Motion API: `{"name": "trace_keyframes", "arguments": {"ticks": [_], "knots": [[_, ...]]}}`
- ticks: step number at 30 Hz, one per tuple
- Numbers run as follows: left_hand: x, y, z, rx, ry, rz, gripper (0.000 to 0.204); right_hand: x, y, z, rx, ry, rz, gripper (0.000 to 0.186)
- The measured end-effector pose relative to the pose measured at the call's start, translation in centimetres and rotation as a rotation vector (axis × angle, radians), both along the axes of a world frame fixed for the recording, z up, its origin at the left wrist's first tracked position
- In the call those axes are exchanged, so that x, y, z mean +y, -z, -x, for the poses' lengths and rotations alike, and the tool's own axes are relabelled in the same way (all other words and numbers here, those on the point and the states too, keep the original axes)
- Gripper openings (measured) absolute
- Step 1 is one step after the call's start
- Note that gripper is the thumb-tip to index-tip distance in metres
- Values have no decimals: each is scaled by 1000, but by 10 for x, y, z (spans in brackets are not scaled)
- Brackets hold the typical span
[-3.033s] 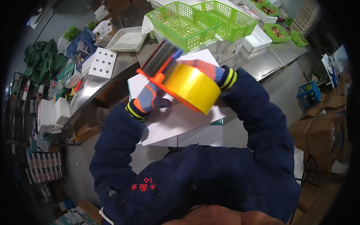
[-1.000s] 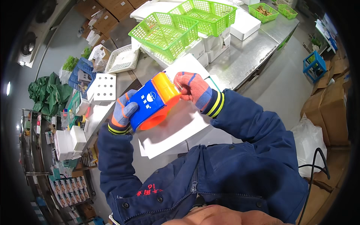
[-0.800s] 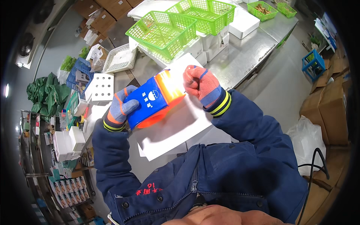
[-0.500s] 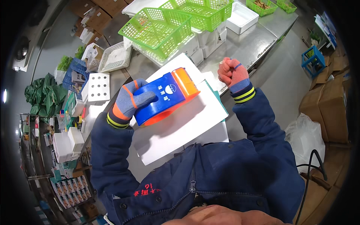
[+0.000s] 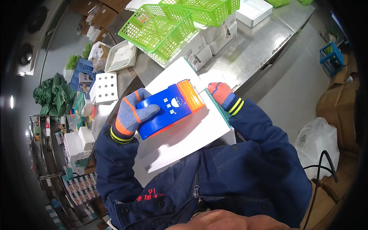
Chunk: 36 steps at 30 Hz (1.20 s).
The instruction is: The person repeatedly picks up flat-packed white boxes, folds them into rectangular containers, and seals the seams with a handheld tape dispenser. They place each finished box into a larger brown cardboard box on the floor and continue the cycle.
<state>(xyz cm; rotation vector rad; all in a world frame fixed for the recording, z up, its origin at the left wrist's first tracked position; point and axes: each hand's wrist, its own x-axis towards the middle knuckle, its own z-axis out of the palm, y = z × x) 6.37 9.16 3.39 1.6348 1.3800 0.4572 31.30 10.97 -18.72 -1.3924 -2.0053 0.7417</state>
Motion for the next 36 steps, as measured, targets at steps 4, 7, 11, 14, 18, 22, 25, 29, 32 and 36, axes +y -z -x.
{"name": "trace_keyframes", "arguments": {"ticks": [4, 7, 11, 14, 18, 22, 25, 29, 32, 36], "knots": [[1, 0, 0, -49, -27, -12, 25, 5, -3, 7, 66, 27, 47, 32], [2, 0, -1, -39, -38, -24, 25, 7, -5, 3, -147, 40, 180, 39], [5, 0, 3, -84, 12, 12, 24, -8, 78, -8, -299, 153, 550, 49], [-11, 1, 10, -93, -11, 6, 26, -24, 20, -18, -194, 331, 252, 52], [-5, -4, 2, -46, 43, -14, 30, -27, -113, -28, 197, -263, -125, 70], [5, -2, 13, 22, 152, -20, 36, -18, -112, 5, 229, -394, -53, 61], [4, 4, 30, -56, 220, 48, 34, -17, -108, 11, 400, -439, 179, 63], [-13, 9, 55, 19, 368, -139, 27, -24, -96, 21, 479, -417, 295, 72], [-35, 6, 80, -89, 89, 56, 39, -25, -93, 38, 357, -476, 252, 75], [-37, 20, 104, -91, 144, -72, 36, -22, -89, 59, 455, -409, 468, 75]]}}
